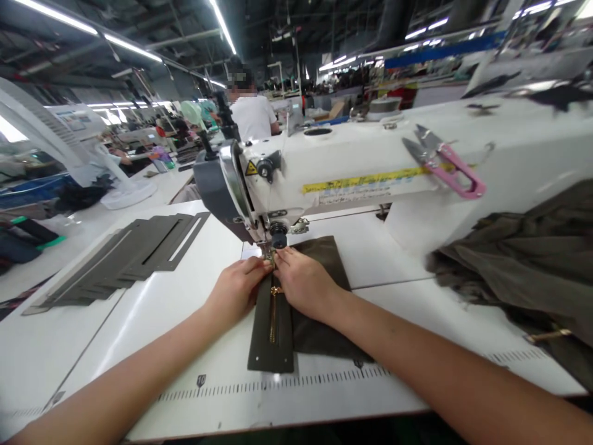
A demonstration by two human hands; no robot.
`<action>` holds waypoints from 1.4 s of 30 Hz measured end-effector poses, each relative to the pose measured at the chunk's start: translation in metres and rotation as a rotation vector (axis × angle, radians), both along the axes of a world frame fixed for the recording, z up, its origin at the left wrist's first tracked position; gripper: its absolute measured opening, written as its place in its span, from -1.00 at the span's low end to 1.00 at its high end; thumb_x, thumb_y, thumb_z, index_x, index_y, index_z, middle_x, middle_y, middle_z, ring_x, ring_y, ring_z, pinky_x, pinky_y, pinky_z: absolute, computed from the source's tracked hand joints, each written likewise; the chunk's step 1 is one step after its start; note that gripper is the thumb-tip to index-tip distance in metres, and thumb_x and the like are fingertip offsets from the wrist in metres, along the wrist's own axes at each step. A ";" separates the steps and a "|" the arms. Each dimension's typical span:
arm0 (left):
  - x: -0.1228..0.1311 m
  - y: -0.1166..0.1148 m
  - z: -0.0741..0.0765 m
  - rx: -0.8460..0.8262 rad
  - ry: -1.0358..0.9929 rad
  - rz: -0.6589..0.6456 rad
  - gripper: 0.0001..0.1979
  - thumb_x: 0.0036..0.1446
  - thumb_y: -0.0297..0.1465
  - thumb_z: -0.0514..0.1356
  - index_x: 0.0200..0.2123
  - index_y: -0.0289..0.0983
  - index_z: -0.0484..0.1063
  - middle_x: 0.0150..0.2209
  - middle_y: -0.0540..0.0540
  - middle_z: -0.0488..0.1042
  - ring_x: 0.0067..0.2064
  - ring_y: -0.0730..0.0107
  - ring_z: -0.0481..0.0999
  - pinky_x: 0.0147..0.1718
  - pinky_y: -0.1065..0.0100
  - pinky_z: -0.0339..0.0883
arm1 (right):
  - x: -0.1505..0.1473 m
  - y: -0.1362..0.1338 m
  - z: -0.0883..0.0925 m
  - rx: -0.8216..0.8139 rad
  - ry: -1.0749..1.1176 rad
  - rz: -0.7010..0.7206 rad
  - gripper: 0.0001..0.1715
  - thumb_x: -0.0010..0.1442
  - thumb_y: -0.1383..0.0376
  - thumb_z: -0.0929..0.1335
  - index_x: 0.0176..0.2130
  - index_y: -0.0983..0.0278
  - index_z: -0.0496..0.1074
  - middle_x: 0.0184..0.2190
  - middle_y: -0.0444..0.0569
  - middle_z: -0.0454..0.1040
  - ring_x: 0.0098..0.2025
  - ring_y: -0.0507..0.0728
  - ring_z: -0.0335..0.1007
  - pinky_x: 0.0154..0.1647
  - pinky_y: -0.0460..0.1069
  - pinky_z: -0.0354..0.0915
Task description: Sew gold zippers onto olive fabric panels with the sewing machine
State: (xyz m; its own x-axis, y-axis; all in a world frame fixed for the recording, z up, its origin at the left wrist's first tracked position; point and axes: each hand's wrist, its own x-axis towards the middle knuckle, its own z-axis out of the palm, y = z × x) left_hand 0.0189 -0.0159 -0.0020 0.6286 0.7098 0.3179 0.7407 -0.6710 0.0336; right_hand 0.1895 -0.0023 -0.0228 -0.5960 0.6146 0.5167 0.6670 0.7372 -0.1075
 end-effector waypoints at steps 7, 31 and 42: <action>-0.006 -0.006 0.003 0.024 -0.013 -0.037 -0.74 0.05 -0.54 0.07 -0.15 -0.36 0.37 -0.20 -0.21 0.42 -0.22 0.20 0.46 -0.23 0.18 0.41 | 0.013 -0.040 0.025 -0.111 0.089 0.066 -0.67 0.17 0.24 0.26 -0.18 0.44 0.42 -0.08 0.22 0.38 -0.01 0.25 0.27 0.04 0.17 0.22; -0.002 -0.043 0.033 -0.067 -0.164 0.031 -0.92 0.07 -0.43 0.16 -0.39 -0.30 0.44 -0.34 -0.09 0.47 -0.33 0.29 0.45 -0.31 0.30 0.34 | 0.022 -0.063 0.081 -0.620 0.218 -0.029 -0.80 0.09 0.24 0.31 -0.33 0.29 0.47 -0.42 -0.07 0.51 -0.37 0.09 0.41 -0.32 -0.05 0.29; -0.007 -0.035 0.045 -0.064 -0.326 0.026 -0.87 0.03 -0.56 0.17 -0.35 -0.26 0.47 -0.40 -0.02 0.51 -0.37 0.37 0.50 -0.38 0.41 0.34 | 0.083 -0.075 0.089 -0.550 0.129 -0.059 -0.69 0.19 0.27 0.21 -0.19 0.21 0.50 -0.20 -0.07 0.52 -0.18 0.16 0.43 -0.13 0.03 0.31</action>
State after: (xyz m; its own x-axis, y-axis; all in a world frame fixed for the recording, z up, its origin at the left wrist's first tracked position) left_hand 0.0119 -0.0512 0.0434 0.4829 0.7491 0.4536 0.7006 -0.6412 0.3130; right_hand 0.2726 -0.0769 0.0661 -0.5055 0.8444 0.1773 0.6617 0.5113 -0.5484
